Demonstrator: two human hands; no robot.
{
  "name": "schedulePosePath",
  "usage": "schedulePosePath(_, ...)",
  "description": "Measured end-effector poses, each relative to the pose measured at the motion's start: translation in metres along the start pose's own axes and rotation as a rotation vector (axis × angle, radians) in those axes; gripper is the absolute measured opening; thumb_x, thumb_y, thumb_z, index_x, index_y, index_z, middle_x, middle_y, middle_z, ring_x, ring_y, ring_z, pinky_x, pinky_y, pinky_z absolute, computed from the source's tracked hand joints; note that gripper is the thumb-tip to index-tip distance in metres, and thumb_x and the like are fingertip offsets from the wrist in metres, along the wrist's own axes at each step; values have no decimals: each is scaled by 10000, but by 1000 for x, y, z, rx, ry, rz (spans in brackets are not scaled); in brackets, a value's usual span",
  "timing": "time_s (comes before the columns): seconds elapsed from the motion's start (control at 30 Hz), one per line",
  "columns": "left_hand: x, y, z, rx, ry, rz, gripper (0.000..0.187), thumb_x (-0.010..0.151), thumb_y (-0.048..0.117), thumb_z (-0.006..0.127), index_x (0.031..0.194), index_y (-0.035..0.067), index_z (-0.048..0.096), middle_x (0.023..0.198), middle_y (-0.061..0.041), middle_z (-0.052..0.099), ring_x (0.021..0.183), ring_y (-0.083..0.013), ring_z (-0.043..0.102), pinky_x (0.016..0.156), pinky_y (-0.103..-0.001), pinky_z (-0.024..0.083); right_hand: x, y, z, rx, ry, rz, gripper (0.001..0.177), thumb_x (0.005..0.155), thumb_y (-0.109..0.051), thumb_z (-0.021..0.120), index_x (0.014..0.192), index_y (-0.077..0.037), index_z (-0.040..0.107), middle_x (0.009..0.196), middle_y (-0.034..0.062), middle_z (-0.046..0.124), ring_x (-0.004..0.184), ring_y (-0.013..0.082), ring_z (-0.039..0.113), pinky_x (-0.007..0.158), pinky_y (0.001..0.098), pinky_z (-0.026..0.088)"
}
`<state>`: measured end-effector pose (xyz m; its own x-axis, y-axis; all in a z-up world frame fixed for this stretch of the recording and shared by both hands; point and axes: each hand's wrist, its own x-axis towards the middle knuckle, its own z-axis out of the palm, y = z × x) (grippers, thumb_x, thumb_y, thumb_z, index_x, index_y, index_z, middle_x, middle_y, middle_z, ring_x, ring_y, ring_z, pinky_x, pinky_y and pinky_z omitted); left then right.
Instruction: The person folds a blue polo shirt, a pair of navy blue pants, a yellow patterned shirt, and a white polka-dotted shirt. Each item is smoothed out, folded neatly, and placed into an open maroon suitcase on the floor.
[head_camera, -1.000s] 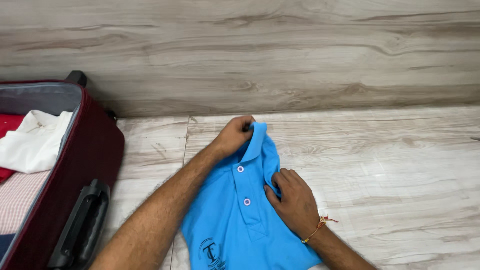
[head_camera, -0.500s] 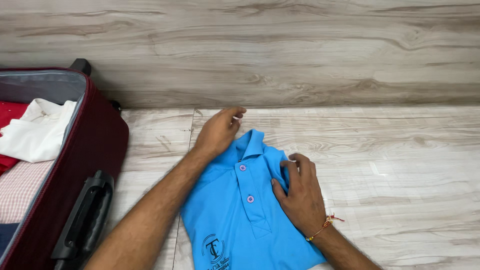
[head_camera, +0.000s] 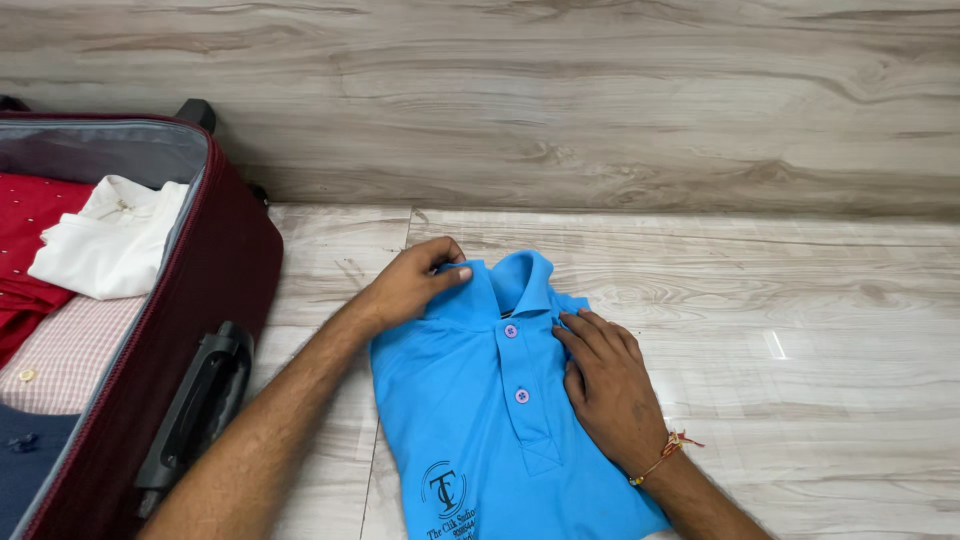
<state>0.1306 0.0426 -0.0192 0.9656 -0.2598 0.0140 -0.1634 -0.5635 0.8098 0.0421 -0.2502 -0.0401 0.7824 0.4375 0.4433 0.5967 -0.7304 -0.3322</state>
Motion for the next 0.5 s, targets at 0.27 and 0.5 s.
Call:
schedulePosePath(0.27,-8,20,-18,758,78,183,244,936,337,740,1084,143,723,989,-63,782,990,-252,722,909,-435,519,0,-2,-1,24,8,-4,398,888,-57,582,1279,-6,640,1426,137,574,1385,313,473,1139,456,353)
schedulePosePath(0.5,-17,17,-30,399,-184,-207,538,728,83,788,1233,227,674,1088,-17,734,985,-202,719,886,-374,587,-1,1,4,32,-6,14,396,899,-63,579,1287,-7,639,1434,130,574,1386,305,476,1136,451,361)
